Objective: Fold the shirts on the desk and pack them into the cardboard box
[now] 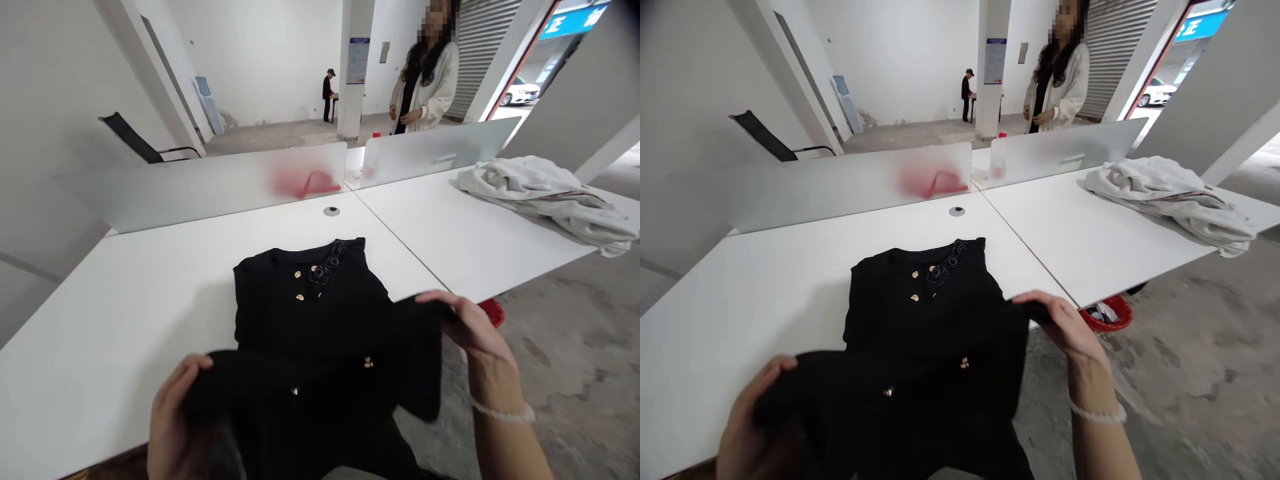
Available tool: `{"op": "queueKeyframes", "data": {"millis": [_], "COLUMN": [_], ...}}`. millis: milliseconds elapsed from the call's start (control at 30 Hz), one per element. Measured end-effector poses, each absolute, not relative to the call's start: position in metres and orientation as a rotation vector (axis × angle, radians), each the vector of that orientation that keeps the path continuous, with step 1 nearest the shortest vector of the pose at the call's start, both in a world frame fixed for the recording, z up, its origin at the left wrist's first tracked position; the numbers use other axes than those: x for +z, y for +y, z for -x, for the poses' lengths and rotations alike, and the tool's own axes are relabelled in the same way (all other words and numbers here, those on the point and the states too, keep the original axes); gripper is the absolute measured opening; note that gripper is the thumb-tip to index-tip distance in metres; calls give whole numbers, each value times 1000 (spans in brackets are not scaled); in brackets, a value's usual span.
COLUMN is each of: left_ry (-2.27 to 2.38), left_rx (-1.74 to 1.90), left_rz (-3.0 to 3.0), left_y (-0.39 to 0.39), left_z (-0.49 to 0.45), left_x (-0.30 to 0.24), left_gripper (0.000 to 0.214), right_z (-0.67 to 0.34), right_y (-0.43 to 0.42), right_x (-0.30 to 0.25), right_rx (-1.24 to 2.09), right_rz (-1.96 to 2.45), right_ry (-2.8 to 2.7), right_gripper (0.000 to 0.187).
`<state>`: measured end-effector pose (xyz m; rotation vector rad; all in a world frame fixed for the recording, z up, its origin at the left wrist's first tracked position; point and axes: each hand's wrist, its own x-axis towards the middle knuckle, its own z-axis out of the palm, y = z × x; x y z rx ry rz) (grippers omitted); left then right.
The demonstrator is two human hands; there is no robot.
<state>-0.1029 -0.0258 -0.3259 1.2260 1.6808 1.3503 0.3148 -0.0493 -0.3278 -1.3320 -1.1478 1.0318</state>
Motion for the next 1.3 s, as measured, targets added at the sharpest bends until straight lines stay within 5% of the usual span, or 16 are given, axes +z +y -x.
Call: {"op": "queueKeyframes", "data": {"millis": [133,233,300,533,767,1033,1300], "left_ry": [1354,1371,1514,1419,1723,1278,1293], "left_rx": [1623,1594,1494,645,579,468,493], "left_rz": [-917,-1144,-1456,-2556,-2667,-2906,-2905], "left_y": [63,100,100,64,81,62,79], "left_z": [78,62,49,19,65,-25,-70], "left_x": [-306,-311,-326,-401,-418,-390,-393], "left_gripper": [22,45,58,55,74,66,46], "right_z": [-298,-285,-271,-226,-231,-229,-224], "right_y": [30,76,89,74,77,79,35], "right_x": [-309,-315,-331,-403,-410,-415,-395], "right_rx": [1079,971,781,124,-64,-5,612], "right_rz": [1096,1184,1368,1712,1761,1726,1362], "right_ry": [-1103,-1232,-1419,-2267,-2323,-2277,-1422], "right_gripper": [65,67,69,62,60,54,36]}}
